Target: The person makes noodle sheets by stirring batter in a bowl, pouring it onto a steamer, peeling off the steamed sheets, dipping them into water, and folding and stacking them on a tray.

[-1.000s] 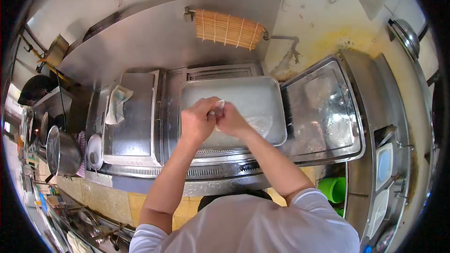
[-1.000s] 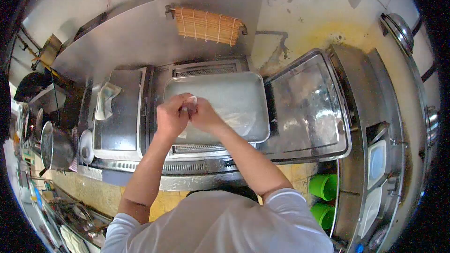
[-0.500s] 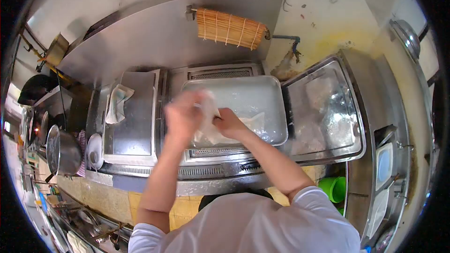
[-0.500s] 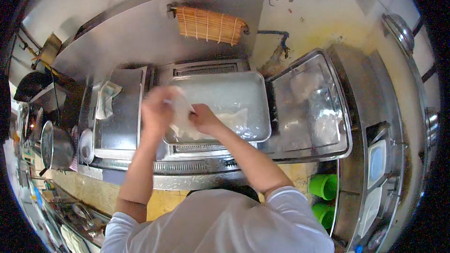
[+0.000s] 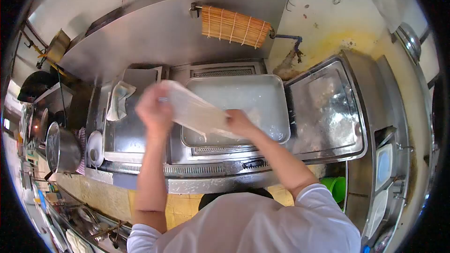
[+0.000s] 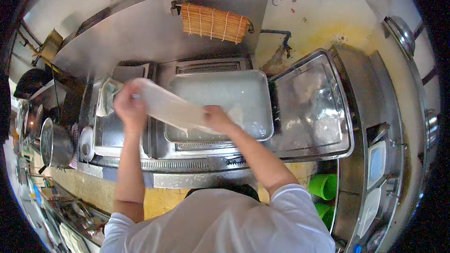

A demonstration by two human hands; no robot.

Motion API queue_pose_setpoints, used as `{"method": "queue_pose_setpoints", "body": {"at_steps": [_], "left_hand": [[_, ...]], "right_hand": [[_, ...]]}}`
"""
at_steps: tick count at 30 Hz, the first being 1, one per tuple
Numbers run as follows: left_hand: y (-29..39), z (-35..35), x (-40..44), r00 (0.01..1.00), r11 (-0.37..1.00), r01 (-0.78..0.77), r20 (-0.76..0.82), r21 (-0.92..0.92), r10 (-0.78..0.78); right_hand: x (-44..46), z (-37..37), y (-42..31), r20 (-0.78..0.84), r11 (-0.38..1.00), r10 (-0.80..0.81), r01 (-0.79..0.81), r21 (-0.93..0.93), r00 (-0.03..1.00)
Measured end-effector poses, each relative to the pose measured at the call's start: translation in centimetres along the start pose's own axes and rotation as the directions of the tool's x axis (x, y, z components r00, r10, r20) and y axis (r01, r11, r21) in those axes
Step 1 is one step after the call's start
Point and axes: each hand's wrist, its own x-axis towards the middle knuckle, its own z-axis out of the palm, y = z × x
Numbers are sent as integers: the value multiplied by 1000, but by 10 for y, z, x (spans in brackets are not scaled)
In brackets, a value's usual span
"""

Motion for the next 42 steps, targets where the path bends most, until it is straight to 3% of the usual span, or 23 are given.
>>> {"method": "queue_pose_setpoints", "body": {"at_steps": [1,2,5,7,9,12,13,15,17,19,20,23,24,25,27,29,31,33,36,38,39,40,42], "left_hand": [[-15,-18,5,982,990,137,-130,14,-134],[-24,-32,3,973,959,215,-126,187,-193],[-81,-11,-75,942,931,300,91,207,-324],[-82,19,-133,835,883,355,320,308,-447],[-71,45,-163,609,856,20,673,517,-421],[-45,63,-156,510,840,101,697,533,-503],[-44,69,-150,572,890,190,690,415,-444],[-44,86,-133,693,935,328,637,139,-337],[-8,97,-94,846,974,225,498,-14,-189],[24,88,-56,910,982,115,413,-147,-44],[36,85,-40,933,976,51,360,-210,29],[21,35,14,990,987,107,101,-121,-95],[26,16,27,943,931,333,18,-148,-334],[6,5,30,929,930,347,-91,-120,-358],[-25,9,4,987,990,143,-74,-3,-142],[-4,26,-22,970,975,219,115,-33,-214],[3,55,-51,952,997,77,297,-7,-72],[42,72,-54,930,991,7,366,-131,42],[39,38,-25,937,998,-43,345,-55,59],[15,1,2,998,995,21,55,-101,-16],[2,-11,6,977,977,212,-12,33,-211],[-22,-16,-5,994,987,111,-17,120,-110],[-56,-3,-57,955,945,235,127,227,-268]], "right_hand": [[-11,-30,12,55,994,110,-108,-32,992],[-23,-60,23,107,975,219,-213,-67,970],[-48,-59,50,-123,927,-4,-43,-372,992],[-59,-56,34,-188,859,-186,67,-507,964],[-58,-37,69,-76,856,-85,34,-515,994],[-48,-42,66,30,813,208,-156,-560,978],[-42,-51,49,52,778,326,-237,-582,944],[-24,-65,3,-38,912,71,-80,-401,997],[-10,-65,-61,-269,961,-174,223,164,947],[-4,-72,-114,-111,900,-133,167,402,985],[-5,-70,-109,-46,934,-106,115,338,993],[-17,-57,-44,33,994,-22,19,105,999],[-25,-62,-1,-3,1000,-16,17,10,1000],[-36,-75,38,-6,995,78,-78,-66,997],[-40,-86,57,9,958,166,-160,-237,986],[-39,-102,37,56,898,170,-131,-421,984],[-24,-89,-24,-159,976,-204,188,-110,966],[-18,-74,-110,-300,891,-246,337,305,922],[-26,-63,-107,105,958,-33,2,288,994],[-26,-44,5,-40,996,3,-7,-83,999],[-37,-54,44,-83,991,25,-36,-129,996],[-50,-65,69,-124,983,46,-67,-171,991],[-68,-73,80,-262,901,-152,25,-433,953]]}}
